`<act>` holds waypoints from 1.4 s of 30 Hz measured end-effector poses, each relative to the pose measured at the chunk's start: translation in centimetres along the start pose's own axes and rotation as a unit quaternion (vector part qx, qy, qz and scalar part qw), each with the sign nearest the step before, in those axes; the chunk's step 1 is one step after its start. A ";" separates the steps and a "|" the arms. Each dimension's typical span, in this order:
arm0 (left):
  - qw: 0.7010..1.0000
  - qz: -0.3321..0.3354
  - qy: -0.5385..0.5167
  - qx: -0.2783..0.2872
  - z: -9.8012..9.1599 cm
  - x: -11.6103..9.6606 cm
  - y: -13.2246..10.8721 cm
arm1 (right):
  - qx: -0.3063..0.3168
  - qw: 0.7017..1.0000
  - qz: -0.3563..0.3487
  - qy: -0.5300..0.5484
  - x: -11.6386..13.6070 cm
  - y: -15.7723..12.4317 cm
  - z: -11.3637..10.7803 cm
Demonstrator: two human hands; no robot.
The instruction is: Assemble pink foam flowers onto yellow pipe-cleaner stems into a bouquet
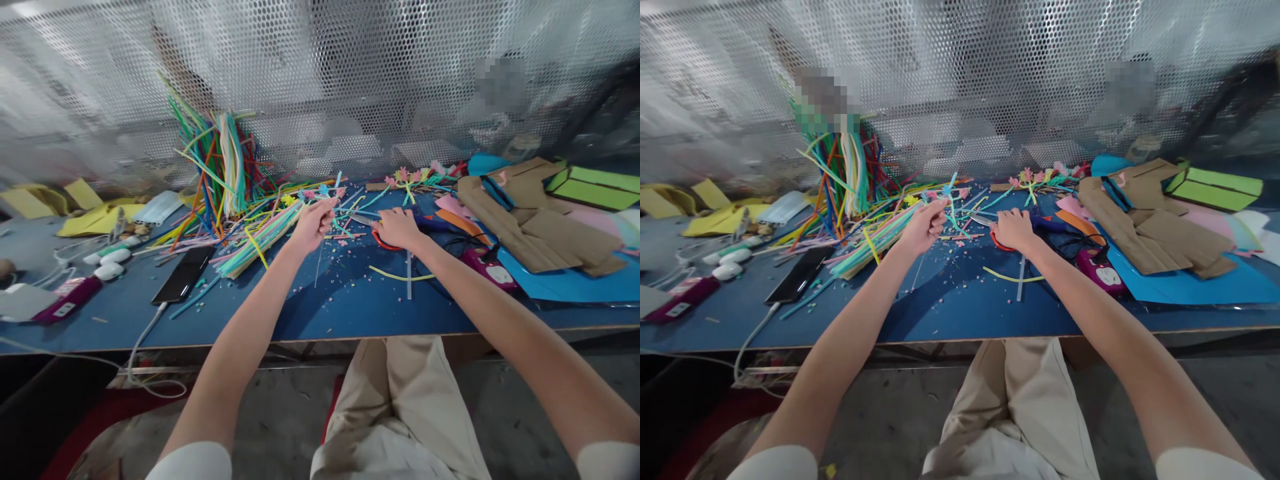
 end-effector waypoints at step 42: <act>0.758 0.266 0.596 0.021 0.2 0.6 -0.9 | -0.078 0.929 -0.093 0.351 1.4 -3.6 -3.2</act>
Point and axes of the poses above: each hand's wrist, its own y-axis towards the middle knuckle, its own z-axis out of the palm, x = y × z, the point moved 3 cm from there along y, towards the middle knuckle, and after that the axes turned 6 degrees about y, right-handed, at the moved point
